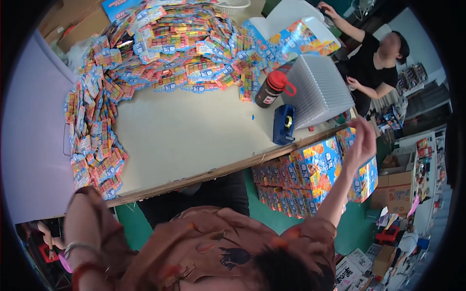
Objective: Packing small colorful snack packets into cardboard boxes at a workbench.
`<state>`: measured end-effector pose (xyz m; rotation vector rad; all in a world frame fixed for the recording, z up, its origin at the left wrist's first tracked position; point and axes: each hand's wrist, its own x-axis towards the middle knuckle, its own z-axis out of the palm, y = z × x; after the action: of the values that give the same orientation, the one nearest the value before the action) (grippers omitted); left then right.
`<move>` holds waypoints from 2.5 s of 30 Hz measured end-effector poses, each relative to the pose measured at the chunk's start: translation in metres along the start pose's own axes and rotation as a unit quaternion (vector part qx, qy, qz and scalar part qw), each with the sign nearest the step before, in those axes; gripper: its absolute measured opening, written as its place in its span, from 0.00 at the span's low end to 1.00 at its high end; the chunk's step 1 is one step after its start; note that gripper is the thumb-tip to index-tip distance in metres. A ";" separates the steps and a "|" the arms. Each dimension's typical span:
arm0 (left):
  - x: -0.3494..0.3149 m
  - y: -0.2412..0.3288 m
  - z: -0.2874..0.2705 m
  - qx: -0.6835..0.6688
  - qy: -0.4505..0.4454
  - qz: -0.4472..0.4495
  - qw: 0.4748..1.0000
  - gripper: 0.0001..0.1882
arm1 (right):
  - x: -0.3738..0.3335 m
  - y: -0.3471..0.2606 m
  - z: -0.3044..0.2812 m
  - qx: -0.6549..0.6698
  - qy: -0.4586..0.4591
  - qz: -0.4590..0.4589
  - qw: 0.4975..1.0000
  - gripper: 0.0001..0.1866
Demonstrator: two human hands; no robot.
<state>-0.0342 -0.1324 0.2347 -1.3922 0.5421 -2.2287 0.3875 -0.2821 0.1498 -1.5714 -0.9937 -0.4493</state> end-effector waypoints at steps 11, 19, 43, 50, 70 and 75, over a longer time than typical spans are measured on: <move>-0.039 -0.036 -0.047 -0.021 -0.077 -0.122 0.989 0.31 | 0.053 -0.029 0.099 0.174 -0.195 0.010 0.965 0.09; -0.067 -0.029 -0.070 -0.062 -0.130 -0.237 0.961 0.33 | 0.048 -0.032 0.099 0.210 -0.182 0.077 0.958 0.09; 0.020 -0.088 -0.147 -0.150 -0.543 -0.228 0.794 0.38 | 0.157 0.092 0.144 0.019 -0.066 0.100 0.993 0.11; 0.019 -0.089 -0.148 -0.112 -0.614 -0.216 0.751 0.40 | 0.240 0.242 0.189 -0.420 -0.176 0.000 0.890 0.21; -0.173 -0.011 0.014 -0.286 -0.426 -0.778 0.362 0.13 | 0.243 0.270 0.211 -0.500 -0.084 0.243 0.827 0.37; -0.191 0.012 0.009 -0.278 -0.406 -0.803 0.336 0.13 | 0.255 0.281 0.202 -0.349 -0.085 0.361 0.861 0.26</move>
<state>0.0501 -0.0349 0.0930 -4.1995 -1.2049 -1.1336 0.7073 0.0031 0.1158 -2.5226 -0.2797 -0.1287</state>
